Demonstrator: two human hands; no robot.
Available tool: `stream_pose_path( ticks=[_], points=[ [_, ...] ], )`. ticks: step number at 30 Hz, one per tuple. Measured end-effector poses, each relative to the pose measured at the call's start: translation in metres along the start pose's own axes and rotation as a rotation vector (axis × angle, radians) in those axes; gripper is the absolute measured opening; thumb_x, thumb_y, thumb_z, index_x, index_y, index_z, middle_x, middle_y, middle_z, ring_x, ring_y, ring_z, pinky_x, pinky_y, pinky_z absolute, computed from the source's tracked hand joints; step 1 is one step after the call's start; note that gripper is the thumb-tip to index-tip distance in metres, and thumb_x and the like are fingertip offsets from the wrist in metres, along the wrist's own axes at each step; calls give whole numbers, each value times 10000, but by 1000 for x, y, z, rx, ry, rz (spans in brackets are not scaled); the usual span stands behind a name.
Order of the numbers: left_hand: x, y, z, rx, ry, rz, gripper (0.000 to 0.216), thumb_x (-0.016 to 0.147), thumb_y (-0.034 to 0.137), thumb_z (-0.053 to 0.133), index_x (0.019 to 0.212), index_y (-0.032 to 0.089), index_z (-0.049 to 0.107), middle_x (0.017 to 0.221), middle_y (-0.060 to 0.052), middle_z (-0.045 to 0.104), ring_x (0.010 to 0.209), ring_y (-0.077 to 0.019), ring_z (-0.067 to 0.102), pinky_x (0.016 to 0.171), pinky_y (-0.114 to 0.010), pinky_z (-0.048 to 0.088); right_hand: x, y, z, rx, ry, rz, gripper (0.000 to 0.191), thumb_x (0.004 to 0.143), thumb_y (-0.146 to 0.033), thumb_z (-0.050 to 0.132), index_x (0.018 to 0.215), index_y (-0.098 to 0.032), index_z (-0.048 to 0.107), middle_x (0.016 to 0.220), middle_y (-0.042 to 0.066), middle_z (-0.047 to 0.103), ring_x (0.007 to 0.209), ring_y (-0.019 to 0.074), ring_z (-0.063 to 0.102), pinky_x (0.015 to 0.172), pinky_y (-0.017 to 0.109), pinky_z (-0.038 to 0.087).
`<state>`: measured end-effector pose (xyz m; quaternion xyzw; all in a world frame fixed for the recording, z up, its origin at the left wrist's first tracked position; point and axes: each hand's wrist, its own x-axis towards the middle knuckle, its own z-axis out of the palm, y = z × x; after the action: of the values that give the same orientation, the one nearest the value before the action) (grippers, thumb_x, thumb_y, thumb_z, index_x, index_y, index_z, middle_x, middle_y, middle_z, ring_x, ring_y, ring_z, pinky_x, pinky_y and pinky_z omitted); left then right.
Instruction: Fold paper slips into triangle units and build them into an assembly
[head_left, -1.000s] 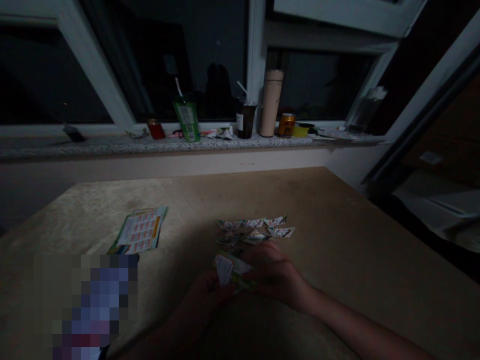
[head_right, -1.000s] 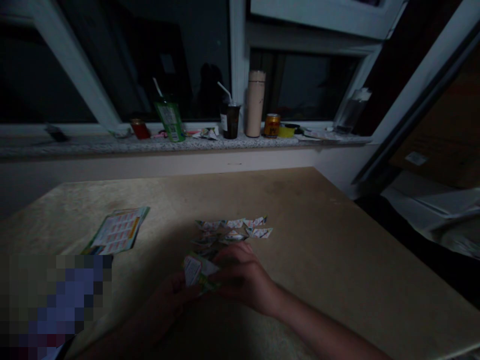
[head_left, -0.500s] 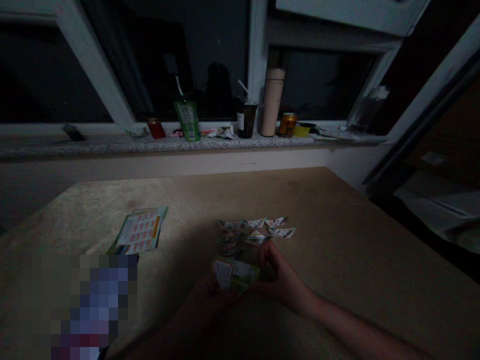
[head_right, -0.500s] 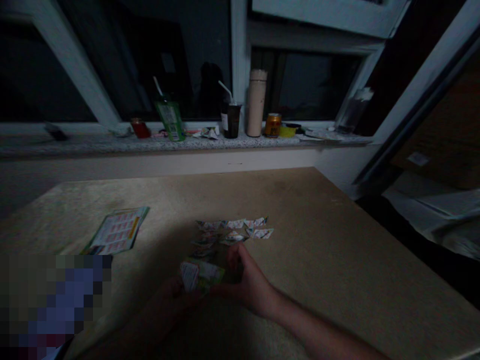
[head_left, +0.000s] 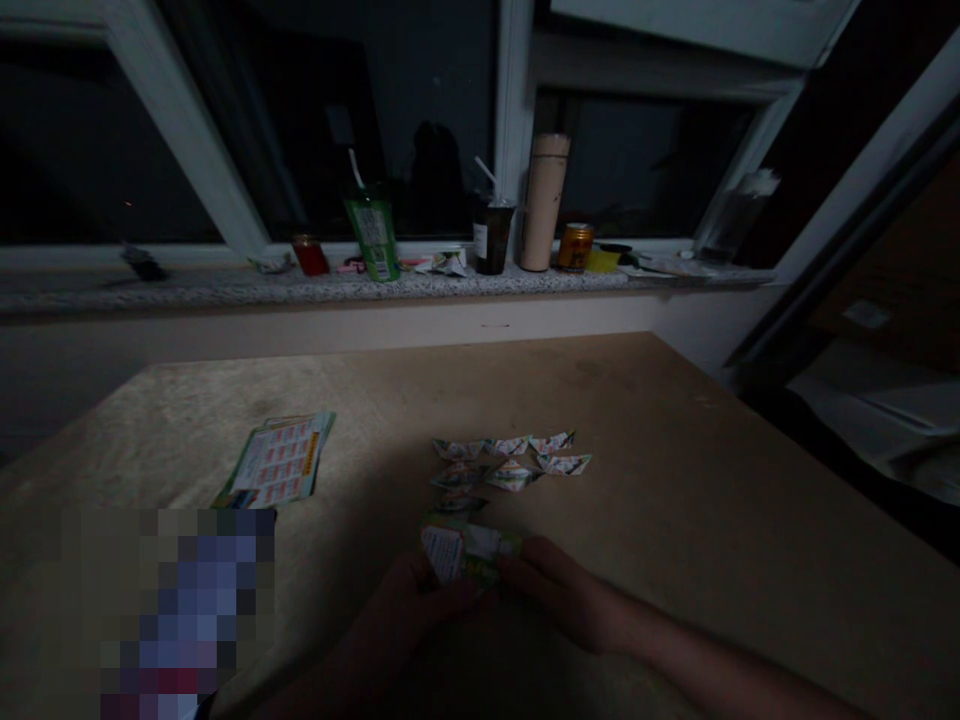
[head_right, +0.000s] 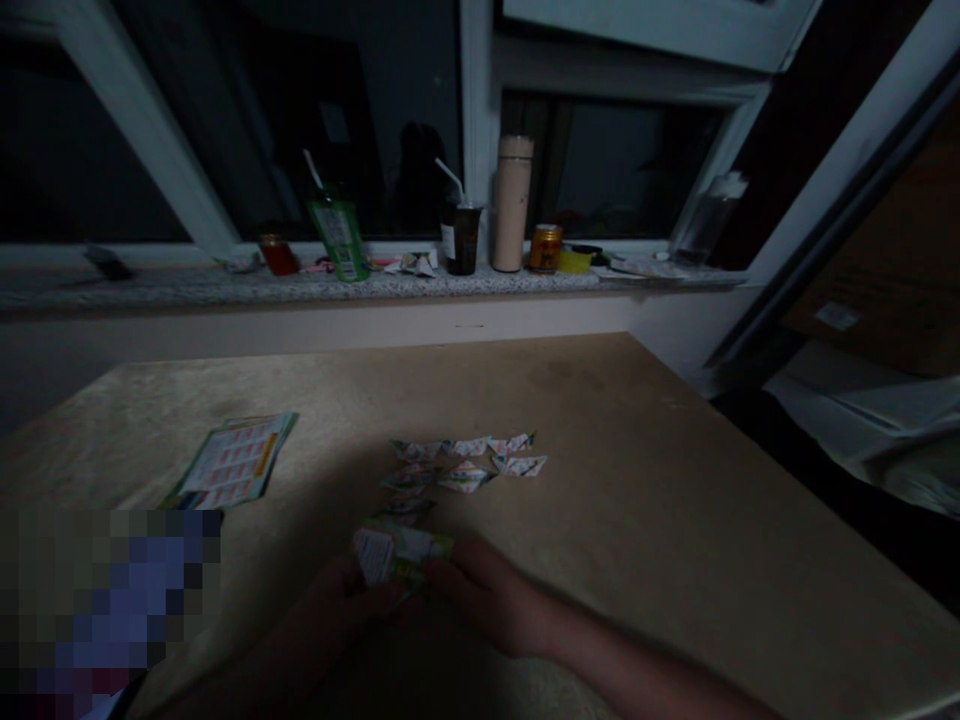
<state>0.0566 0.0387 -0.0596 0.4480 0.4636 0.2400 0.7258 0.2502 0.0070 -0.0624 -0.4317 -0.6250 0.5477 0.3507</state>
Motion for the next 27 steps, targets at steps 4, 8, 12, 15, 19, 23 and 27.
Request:
stream_pose_path(
  ticks=[4,8,12,15,19,23,27],
  points=[
    [-2,3,2,43,56,2,332,631,345,772,881,137,705,831,-55,745,838,-284,661,746,-338,484,1,6,2,-63,19,-30,499,916,-585,348,689,-162,484,620,-35,390,555,88,296,452,200,257],
    [-3,6,4,19,15,73,313,644,370,769,860,148,726,859,-55,752,872,-289,657,771,-333,483,0,8,0,-114,46,-10,506,917,-580,346,646,-166,450,592,-37,375,532,81,288,433,199,241],
    [0,0,1,-41,-35,97,310,693,372,751,907,150,729,898,-59,752,885,-283,659,792,-334,482,0,5,-6,-130,44,4,518,914,-591,332,605,-181,399,547,-50,314,488,74,243,395,202,199],
    [3,-7,-2,-58,27,82,334,706,403,747,917,146,723,887,-68,751,871,-279,665,785,-334,487,-2,1,-10,-130,-3,-11,515,912,-592,332,601,-185,383,548,-50,303,488,75,235,390,201,191],
    [3,-8,-2,-37,62,57,333,707,439,744,868,149,728,801,-53,749,791,-261,672,710,-308,501,-2,-2,-12,-97,-34,18,543,877,-647,344,582,-192,352,539,-56,260,481,73,201,387,212,158],
    [-1,1,4,21,55,44,301,710,447,730,767,151,733,723,-32,741,744,-247,663,657,-276,490,2,3,-7,5,53,22,566,827,-691,398,581,-181,384,556,-53,272,499,73,214,414,219,160],
    [-2,2,5,101,105,15,318,706,461,715,764,149,734,722,-27,742,751,-255,658,647,-276,482,5,10,1,112,113,75,580,805,-721,394,585,-184,389,539,-60,269,490,73,212,407,217,166]
  ],
)
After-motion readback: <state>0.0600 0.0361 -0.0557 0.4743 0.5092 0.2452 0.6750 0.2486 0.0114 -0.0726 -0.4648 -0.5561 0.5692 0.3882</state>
